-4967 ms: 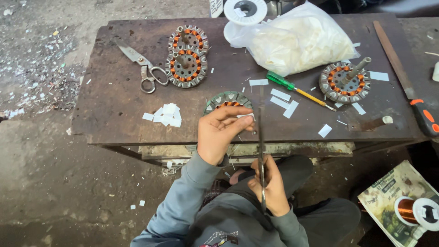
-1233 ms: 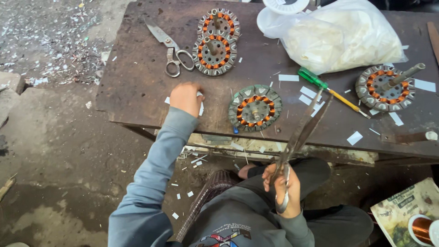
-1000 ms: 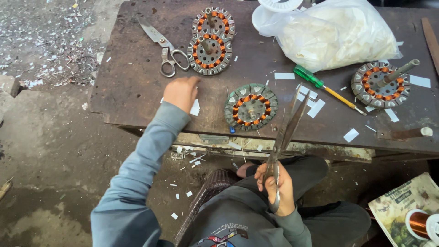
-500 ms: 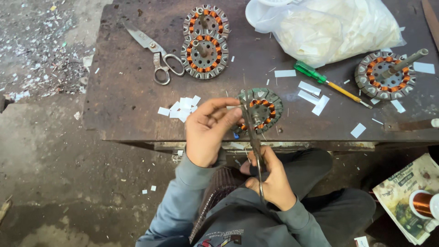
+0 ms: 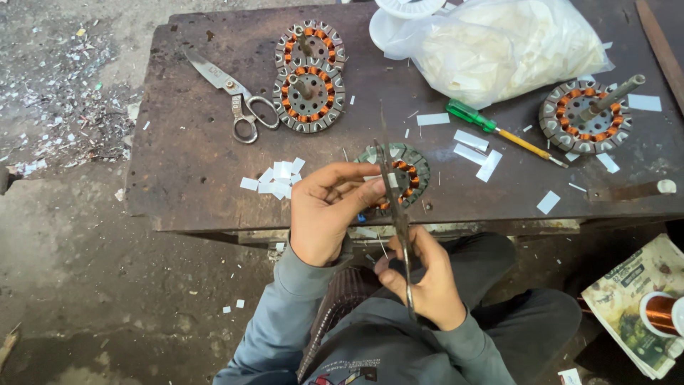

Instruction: The person cuts small white rectangular pieces from a plastic sheet using shears and inserts them into the slots of a circular motor stator. The person repeats this process, cutting and placing the pieces into the stator slots.

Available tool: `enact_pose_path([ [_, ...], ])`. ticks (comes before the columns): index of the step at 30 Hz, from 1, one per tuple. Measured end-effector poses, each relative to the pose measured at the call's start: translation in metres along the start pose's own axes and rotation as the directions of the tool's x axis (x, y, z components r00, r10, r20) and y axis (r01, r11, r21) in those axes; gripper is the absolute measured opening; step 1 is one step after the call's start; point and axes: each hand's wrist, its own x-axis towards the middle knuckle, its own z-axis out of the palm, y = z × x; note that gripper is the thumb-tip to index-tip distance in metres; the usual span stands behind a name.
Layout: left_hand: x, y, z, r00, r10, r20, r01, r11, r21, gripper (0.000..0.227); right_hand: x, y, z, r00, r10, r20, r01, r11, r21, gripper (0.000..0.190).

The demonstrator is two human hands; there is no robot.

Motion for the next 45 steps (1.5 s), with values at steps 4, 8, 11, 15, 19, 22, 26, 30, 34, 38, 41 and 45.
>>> enact_pose_path([
  [4,0.0,0.002,0.006,0.999,0.023,0.036,-0.024,1.0,0.012,0.021,-0.004,-0.009,-0.006,1.0,0.023,-0.021,-0.024,1.0,-0.02,0.029],
  [8,0.0,-0.002,0.015,0.999,0.02,0.039,-0.02,1.0,0.014,0.02,-0.012,-0.008,-0.01,0.998,-0.028,-0.055,0.034,0.994,0.107,0.019],
  [11,-0.003,-0.004,0.019,0.998,0.022,0.06,-0.023,0.999,0.024,0.019,-0.019,-0.001,-0.012,0.993,-0.062,-0.103,0.066,0.997,0.04,0.018],
  [15,-0.004,-0.002,0.027,0.995,0.019,0.095,-0.024,0.999,0.046,0.019,-0.02,-0.005,-0.014,0.989,-0.044,-0.142,0.049,0.998,0.027,0.017],
  [19,-0.009,0.0,0.034,0.986,-0.02,0.163,0.004,0.995,0.098,0.021,-0.019,-0.012,-0.017,0.975,-0.158,-0.156,0.151,0.987,-0.055,0.022],
  [22,-0.013,-0.002,0.036,0.983,-0.045,0.177,0.026,0.994,0.11,0.021,-0.024,-0.006,-0.027,0.974,-0.154,-0.168,0.162,0.986,0.033,0.018],
  [26,-0.013,-0.009,0.039,0.986,-0.003,0.164,-0.013,0.995,0.098,0.018,-0.04,-0.001,-0.025,0.968,-0.089,-0.235,0.084,0.996,-0.032,0.016],
  [30,-0.013,-0.018,0.047,0.982,0.01,0.19,-0.033,0.992,0.119,0.016,-0.031,-0.023,-0.022,0.933,0.083,-0.351,0.01,0.967,0.256,0.015],
  [34,-0.015,-0.024,0.053,0.968,-0.14,0.209,0.107,0.982,0.158,0.029,-0.014,-0.06,-0.036,0.908,-0.125,-0.4,0.191,0.973,0.129,0.029],
  [38,-0.011,-0.029,0.045,0.967,-0.114,0.227,0.071,0.98,0.188,0.02,-0.007,-0.076,-0.036,0.909,-0.099,-0.404,0.177,0.971,0.161,0.03],
  [41,-0.008,-0.031,0.034,0.935,-0.193,0.296,0.137,0.97,0.201,0.018,-0.006,-0.075,-0.036,0.918,-0.089,-0.387,0.161,0.975,0.156,0.03],
  [45,-0.009,-0.036,0.03,0.912,-0.216,0.348,0.152,0.968,0.201,0.015,-0.007,-0.076,-0.044,0.93,-0.053,-0.364,0.094,0.991,0.096,0.03],
])
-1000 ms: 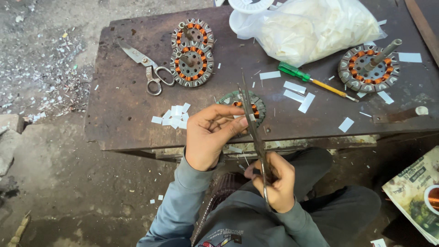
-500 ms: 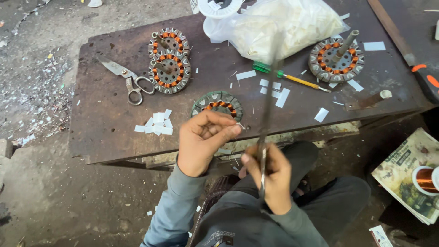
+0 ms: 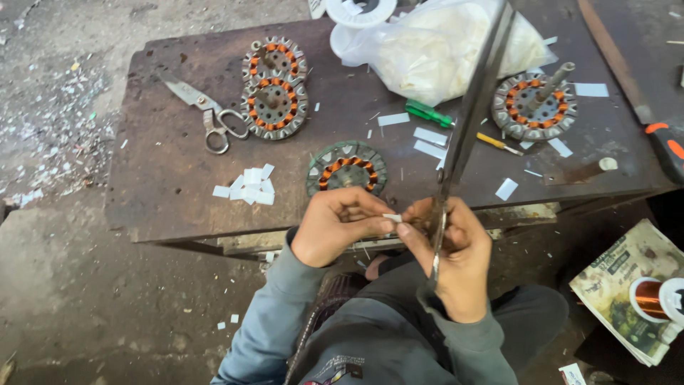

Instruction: The person cuts small white rectangular pieces from a plastic sheet using shears and inserts them into the slots of a circular motor stator. The person repeats this process, cutting and placing the pieces into the stator slots.

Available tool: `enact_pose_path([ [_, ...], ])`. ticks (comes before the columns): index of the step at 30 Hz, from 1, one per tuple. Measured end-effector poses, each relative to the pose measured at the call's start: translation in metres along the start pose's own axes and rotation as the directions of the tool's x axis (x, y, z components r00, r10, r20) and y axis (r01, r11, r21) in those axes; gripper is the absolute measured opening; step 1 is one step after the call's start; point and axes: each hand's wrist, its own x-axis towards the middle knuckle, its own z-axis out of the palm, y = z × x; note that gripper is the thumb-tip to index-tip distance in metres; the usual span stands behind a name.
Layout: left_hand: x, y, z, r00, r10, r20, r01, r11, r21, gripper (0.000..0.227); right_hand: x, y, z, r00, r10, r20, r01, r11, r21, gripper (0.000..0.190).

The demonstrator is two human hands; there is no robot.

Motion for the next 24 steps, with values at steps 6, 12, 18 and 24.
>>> enact_pose_path([
  [6,-0.001,0.002,0.0,0.998,0.043,0.037,-0.04,0.996,-0.079,0.013,-0.004,-0.009,0.003,0.998,-0.015,-0.056,0.012,0.998,-0.057,0.029],
  [12,0.006,0.005,-0.009,0.966,-0.094,0.239,0.121,0.988,-0.099,0.01,-0.004,-0.021,-0.005,0.998,0.054,0.03,-0.051,0.995,-0.087,0.025],
  [18,0.003,0.001,-0.001,0.994,-0.043,0.104,0.057,0.988,-0.141,0.012,-0.013,-0.013,0.015,0.983,-0.135,-0.127,0.118,0.984,-0.13,0.024],
  [24,0.008,0.009,-0.012,0.976,0.089,0.197,-0.045,0.976,-0.214,0.013,-0.012,0.001,0.018,0.977,-0.181,-0.111,0.177,0.983,-0.042,0.025],
])
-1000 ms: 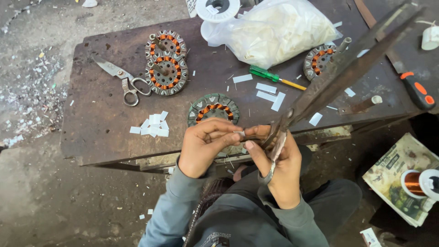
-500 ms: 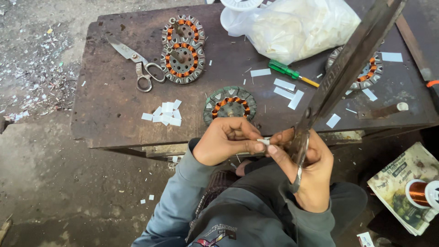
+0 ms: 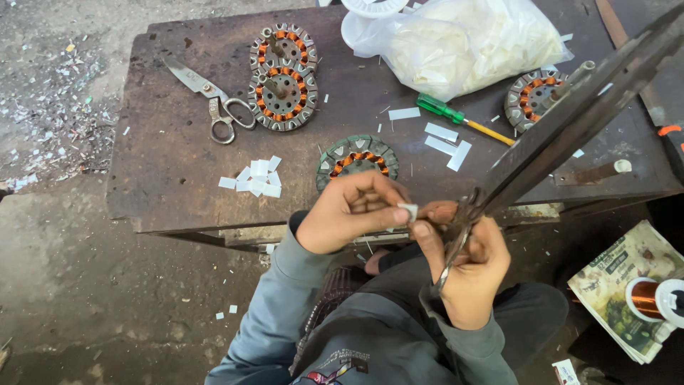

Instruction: The person cuts small white rectangular pieces from a plastic sheet using shears and inserts them into the slots of a circular motor stator. The person repeats this process, cutting and placing the pieces into the stator slots.

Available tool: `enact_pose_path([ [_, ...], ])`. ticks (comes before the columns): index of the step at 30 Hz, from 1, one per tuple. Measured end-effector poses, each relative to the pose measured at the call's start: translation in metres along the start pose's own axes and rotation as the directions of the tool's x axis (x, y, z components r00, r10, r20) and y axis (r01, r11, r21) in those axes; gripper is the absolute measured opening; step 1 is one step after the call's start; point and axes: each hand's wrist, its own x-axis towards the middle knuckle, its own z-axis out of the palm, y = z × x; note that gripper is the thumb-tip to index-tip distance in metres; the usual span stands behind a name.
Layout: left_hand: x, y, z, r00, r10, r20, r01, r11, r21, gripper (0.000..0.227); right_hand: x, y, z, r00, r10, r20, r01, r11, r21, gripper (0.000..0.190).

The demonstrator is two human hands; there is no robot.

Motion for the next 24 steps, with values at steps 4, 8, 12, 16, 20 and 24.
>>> enact_pose_path([
  [4,0.007,0.003,-0.008,0.982,0.044,-0.186,-0.073,0.985,-0.156,0.027,-0.016,0.029,-0.021,0.977,-0.011,0.215,-0.029,0.983,0.182,0.051],
  [8,0.017,0.004,-0.016,0.95,0.104,-0.296,-0.175,0.959,-0.223,0.032,-0.044,0.078,-0.03,0.899,0.151,0.411,-0.283,0.917,0.281,0.088],
  [12,0.02,0.002,-0.021,0.912,0.223,-0.344,-0.306,0.928,-0.212,0.032,-0.059,0.098,-0.035,0.737,0.443,0.51,-0.609,0.763,0.217,0.106],
  [16,0.021,0.006,-0.024,0.86,0.345,-0.376,-0.422,0.895,-0.144,0.03,-0.059,0.077,-0.031,0.632,0.504,0.589,-0.683,0.721,0.115,0.124],
  [20,0.021,0.011,-0.029,0.788,0.408,-0.46,-0.484,0.874,-0.053,0.029,-0.058,0.065,-0.025,0.596,0.49,0.636,-0.668,0.742,0.054,0.122],
  [24,0.021,0.007,-0.035,0.805,0.351,-0.477,-0.455,0.882,-0.119,0.025,-0.056,0.066,-0.022,0.624,0.387,0.679,-0.567,0.822,0.052,0.114],
])
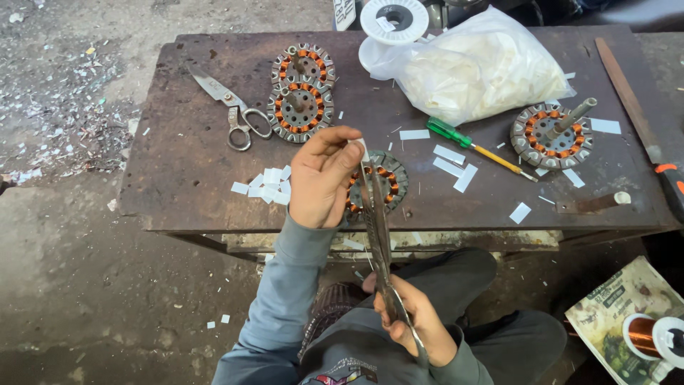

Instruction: The person cuts small white rectangular pieces from a plastic sheet using shears and inserts them into the slots of a circular motor stator. The person repeats this process, cutting and placing the pieces into the stator slots.

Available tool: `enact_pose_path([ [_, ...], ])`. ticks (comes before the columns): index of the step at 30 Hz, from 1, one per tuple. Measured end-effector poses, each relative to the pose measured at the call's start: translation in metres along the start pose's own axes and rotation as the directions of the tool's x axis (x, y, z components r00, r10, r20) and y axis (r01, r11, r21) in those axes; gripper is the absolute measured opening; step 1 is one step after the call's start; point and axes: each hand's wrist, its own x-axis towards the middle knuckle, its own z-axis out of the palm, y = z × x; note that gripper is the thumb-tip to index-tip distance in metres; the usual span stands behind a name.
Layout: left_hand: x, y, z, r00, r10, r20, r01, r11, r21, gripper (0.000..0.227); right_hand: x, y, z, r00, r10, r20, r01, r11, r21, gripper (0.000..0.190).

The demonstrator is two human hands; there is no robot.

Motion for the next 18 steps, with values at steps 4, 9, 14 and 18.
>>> enact_pose_path([
  [4,-0.004,-0.005,-0.001,0.995,-0.096,0.023,0.097,0.995,-0.036,0.026,0.002,0.002,0.0,1.0,0.023,-0.016,-0.021,0.995,0.094,0.115],
  [9,-0.017,-0.012,0.014,0.984,-0.174,0.027,0.175,0.985,0.0,0.024,0.011,0.009,-0.007,0.992,0.01,-0.125,0.009,0.989,0.15,0.108],
  [14,-0.015,0.004,0.023,0.994,-0.075,0.082,0.071,0.996,0.051,0.025,-0.003,-0.005,-0.002,0.987,0.03,-0.157,-0.03,1.0,0.001,0.112],
  [18,-0.009,0.015,0.025,0.994,-0.055,0.089,0.041,0.988,0.15,0.025,-0.006,-0.009,0.006,0.995,-0.007,-0.096,0.013,0.998,0.056,0.12],
])
